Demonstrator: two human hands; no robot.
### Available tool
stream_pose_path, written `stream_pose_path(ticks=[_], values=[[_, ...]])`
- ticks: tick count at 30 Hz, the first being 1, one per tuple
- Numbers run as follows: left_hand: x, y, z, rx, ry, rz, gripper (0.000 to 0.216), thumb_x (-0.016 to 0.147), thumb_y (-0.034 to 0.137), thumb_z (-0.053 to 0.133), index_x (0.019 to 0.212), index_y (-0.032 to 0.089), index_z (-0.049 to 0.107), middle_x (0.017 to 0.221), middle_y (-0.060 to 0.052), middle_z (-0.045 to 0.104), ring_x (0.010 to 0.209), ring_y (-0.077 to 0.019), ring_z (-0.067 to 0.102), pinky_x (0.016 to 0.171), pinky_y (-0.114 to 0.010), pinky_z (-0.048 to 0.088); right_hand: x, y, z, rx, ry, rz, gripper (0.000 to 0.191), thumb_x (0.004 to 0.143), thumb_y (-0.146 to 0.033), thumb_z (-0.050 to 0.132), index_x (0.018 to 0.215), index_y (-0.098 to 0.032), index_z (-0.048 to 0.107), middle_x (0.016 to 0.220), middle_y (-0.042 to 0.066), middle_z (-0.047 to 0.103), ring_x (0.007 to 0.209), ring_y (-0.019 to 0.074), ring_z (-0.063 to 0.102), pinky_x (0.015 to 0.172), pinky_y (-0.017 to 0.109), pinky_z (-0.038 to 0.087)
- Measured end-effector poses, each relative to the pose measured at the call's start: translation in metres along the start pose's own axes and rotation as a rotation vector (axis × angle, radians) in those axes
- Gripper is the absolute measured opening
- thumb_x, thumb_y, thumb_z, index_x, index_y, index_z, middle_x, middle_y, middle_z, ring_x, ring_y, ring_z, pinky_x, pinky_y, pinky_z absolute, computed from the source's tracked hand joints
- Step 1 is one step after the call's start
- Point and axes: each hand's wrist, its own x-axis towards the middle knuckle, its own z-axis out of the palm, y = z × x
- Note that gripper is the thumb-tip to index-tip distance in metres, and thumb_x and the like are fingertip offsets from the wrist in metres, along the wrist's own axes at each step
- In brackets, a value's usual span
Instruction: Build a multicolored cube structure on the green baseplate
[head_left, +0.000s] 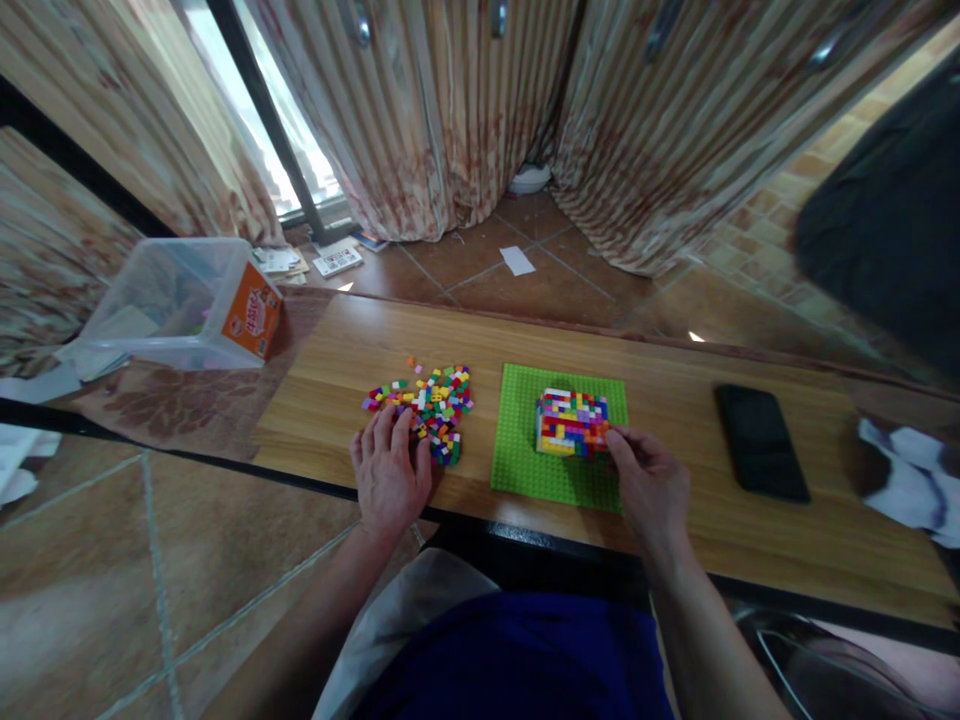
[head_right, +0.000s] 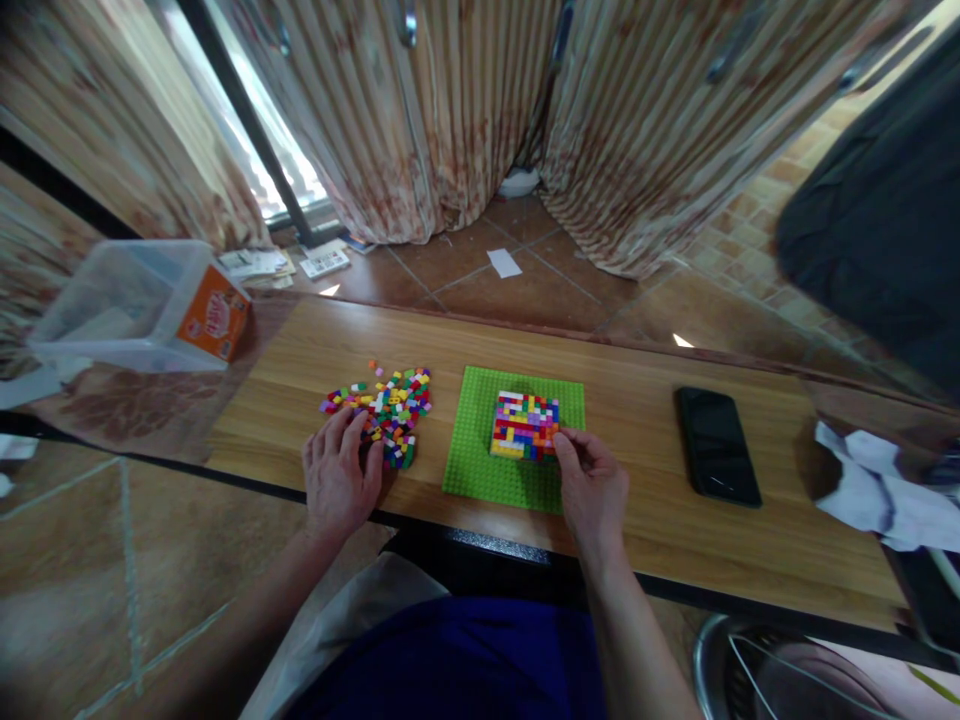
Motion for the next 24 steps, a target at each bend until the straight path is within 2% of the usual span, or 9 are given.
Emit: stream_pose_path(ticks=[5, 10, 13, 17, 20, 24], values=[[0.0, -0.001, 0.001, -0.013, -0.006, -0.006, 0.047, 0.095, 0.038, 0.047, 0.137, 0.017, 0.053, 0.147, -0.015, 0.05, 0.137, -0.0319, 0.042, 0.114, -0.05, 0.026, -0.001, 0.002, 0.004, 0.003, 0.028, -0.02, 0.035, 0.074, -0.049, 0.07, 0.087, -0.016, 0.073, 0.082, 0.007, 0.075, 0.073, 0.0203, 0.068, 0.065, 0.032, 0.054], [0.0, -0.001, 0.0, -0.005, 0.0, 0.006, 0.047, 0.095, 0.038, 0.047, 0.136, 0.016, 0.054, 0.147, -0.016, 0.05, 0.136, -0.0323, 0.044, 0.114, -0.05, 0.027, -0.002, 0.001, 0.004, -0.013, 0.0, -0.051, 0.037, 0.076, -0.05, 0.068, 0.089, -0.016, 0.073, 0.085, 0.007, 0.075, 0.076, 0.0204, 0.068, 0.067, 0.032, 0.054], [0.001, -0.002, 0.0, -0.01, 0.003, 0.017, 0.046, 0.096, 0.037, 0.047, 0.135, 0.015, 0.055, 0.145, -0.017, 0.051, 0.135, -0.0329, 0.045, 0.113, -0.052, 0.029, -0.003, 0.001, -0.001, 0.01, -0.009, -0.033, 0.044, 0.08, -0.058, 0.062, 0.089, -0.015, 0.073, 0.082, 0.008, 0.074, 0.072, 0.0196, 0.066, 0.063, 0.031, 0.052], [0.002, -0.009, 0.001, -0.086, 0.012, 0.013, 0.042, 0.095, 0.033, 0.047, 0.133, 0.015, 0.055, 0.142, -0.017, 0.054, 0.134, -0.031, 0.047, 0.111, -0.052, 0.033, -0.002, 0.004, -0.015, 0.073, 0.066, -0.004, 0.052, 0.084, -0.064, 0.055, 0.092, -0.015, 0.071, 0.085, 0.009, 0.073, 0.068, 0.0183, 0.064, 0.06, 0.031, 0.049], [0.002, -0.015, -0.001, -0.18, 0.007, 0.008, 0.041, 0.095, 0.026, 0.046, 0.134, 0.016, 0.053, 0.141, -0.017, 0.055, 0.132, -0.0281, 0.05, 0.109, -0.051, 0.038, 0.002, 0.009, -0.027, -0.055, 0.108, -0.001, 0.049, 0.083, -0.065, 0.054, 0.09, -0.019, 0.071, 0.085, 0.01, 0.072, 0.071, 0.0221, 0.065, 0.063, 0.034, 0.049], [0.001, -0.023, -0.005, -0.305, -0.013, 0.001, 0.043, 0.094, 0.017, 0.042, 0.136, 0.018, 0.051, 0.138, -0.014, 0.058, 0.131, -0.0245, 0.052, 0.11, -0.05, 0.04, 0.007, 0.025, -0.04, -0.303, 0.119, 0.009, 0.037, 0.084, -0.059, 0.052, 0.082, -0.026, 0.07, 0.077, 0.011, 0.072, 0.077, 0.0323, 0.068, 0.066, 0.043, 0.049]])
